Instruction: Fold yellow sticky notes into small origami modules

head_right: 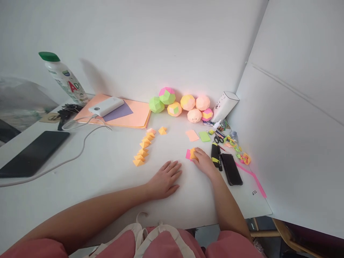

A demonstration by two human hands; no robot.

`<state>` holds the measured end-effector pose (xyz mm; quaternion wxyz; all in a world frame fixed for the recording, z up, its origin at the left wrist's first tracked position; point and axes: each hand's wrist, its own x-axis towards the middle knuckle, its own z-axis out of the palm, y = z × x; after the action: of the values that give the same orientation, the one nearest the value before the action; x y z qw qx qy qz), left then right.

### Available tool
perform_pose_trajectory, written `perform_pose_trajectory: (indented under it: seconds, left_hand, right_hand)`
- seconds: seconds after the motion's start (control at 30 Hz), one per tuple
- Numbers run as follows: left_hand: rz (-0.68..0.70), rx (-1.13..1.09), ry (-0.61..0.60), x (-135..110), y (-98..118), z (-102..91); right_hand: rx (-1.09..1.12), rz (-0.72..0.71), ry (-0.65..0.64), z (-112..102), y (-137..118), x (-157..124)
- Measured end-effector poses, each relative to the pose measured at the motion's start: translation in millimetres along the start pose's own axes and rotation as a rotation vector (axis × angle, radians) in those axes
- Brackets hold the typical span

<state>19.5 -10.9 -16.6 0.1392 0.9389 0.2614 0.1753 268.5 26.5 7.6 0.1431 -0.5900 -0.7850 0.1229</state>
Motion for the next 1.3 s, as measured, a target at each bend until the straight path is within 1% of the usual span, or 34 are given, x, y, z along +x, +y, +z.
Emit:
perform_pose_trajectory:
  seconds: [0.2, 0.27, 0.3, 0.33, 0.37, 0.4, 0.43, 0.5, 0.53, 0.57, 0.6, 0.63, 0.67, 0.7, 0.77, 0.83, 0.9, 0.97, 1.03, 1.1, 1.2, 1.3]
  left_hand:
    - [-0.003, -0.03, -0.011, -1.1, -0.7, -0.6]
    - [-0.014, -0.094, -0.014, -1.0, 0.9, -3.8]
    - [-0.028, -0.158, 0.0, -0.5, 1.8, -6.0]
    - [-0.051, -0.259, 0.023, 0.3, 2.5, -8.5]
    - [-0.095, -0.409, 0.058, 1.6, 2.5, -11.1]
    - [-0.188, -0.612, 0.121, 3.4, 1.7, -13.9]
    - [-0.331, -0.852, 0.196, 5.6, -0.3, -16.7]
    - [-0.575, -1.328, 0.336, 10.7, -7.6, -22.2]
    - [-0.64, -1.528, 0.341, 13.4, -12.6, -24.9]
    - [-0.683, -1.675, 0.302, 15.8, -17.9, -27.4]
    - [-0.704, -1.778, 0.214, 17.7, -23.1, -29.8]
    - [-0.723, -1.836, 0.129, 19.1, -27.7, -32.0]
    - [-0.74, -1.861, 0.062, 19.9, -31.4, -34.0]
    - [-0.726, -1.871, 0.008, 20.1, -34.1, -35.8]
    - [-0.64, -1.903, -0.034, 19.1, -36.6, -38.4]
    - [-0.575, -1.925, -0.066, 17.3, -36.8, -39.2]
    - [-0.57, -1.907, -0.085, 15.7, -35.8, -37.9]
    - [-0.593, -1.814, -0.099, 14.9, -33.8, -35.6]
    - [-0.613, -1.689, -0.1, 15.0, -30.8, -33.3]
    - [-0.642, -1.618, -0.055, 15.5, -27.5, -32.0]
    - [-0.69, -1.611, 0.003, 16.2, -24.4, -31.9]
    - [-0.69, -1.622, 0.025, 16.2, -23.6, -33.1]
  right_hand:
    - [0.073, -0.037, 0.043, -1.0, 6.7, 2.5]
    - [0.114, -0.036, 0.109, -3.8, 4.1, 2.4]
    - [0.138, -0.028, 0.176, -5.8, -0.4, 2.1]
    - [0.173, -0.026, 0.258, -7.9, -7.1, 1.3]
    - [0.226, -0.034, 0.337, -9.6, -16.0, 0.3]
    - [0.308, -0.032, 0.411, -10.5, -26.5, -1.1]
    - [0.425, -0.029, 0.449, -10.2, -38.0, -2.6]
    - [0.719, -0.015, 0.4, -4.2, -60.1, -5.5]
    - [0.848, -0.014, 0.352, 1.3, -69.2, -6.6]
    - [0.942, 0.012, 0.293, 8.0, -76.2, -7.1]
    - [1.021, 0.059, 0.232, 15.3, -80.9, -7.3]
    - [1.084, 0.12, 0.171, 22.5, -83.3, -7.0]
    - [1.128, 0.181, 0.128, 28.9, -83.7, -6.5]
    - [1.153, 0.221, 0.111, 34.1, -82.7, -5.8]
    - [1.19, 0.279, 0.103, 39.9, -78.2, -4.2]
    - [1.234, 0.324, 0.096, 40.3, -74.0, -3.2]
    - [1.282, 0.356, 0.09, 38.0, -72.3, -2.9]
    - [1.299, 0.376, 0.087, 35.5, -73.1, -3.1]
    - [1.286, 0.385, 0.086, 33.8, -75.3, -3.6]
    - [1.291, 0.389, 0.079, 32.8, -77.3, -3.9]
    - [1.354, 0.39, 0.044, 31.5, -78.7, -4.1]
    - [1.388, 0.372, 0.013, 31.7, -77.9, -4.1]
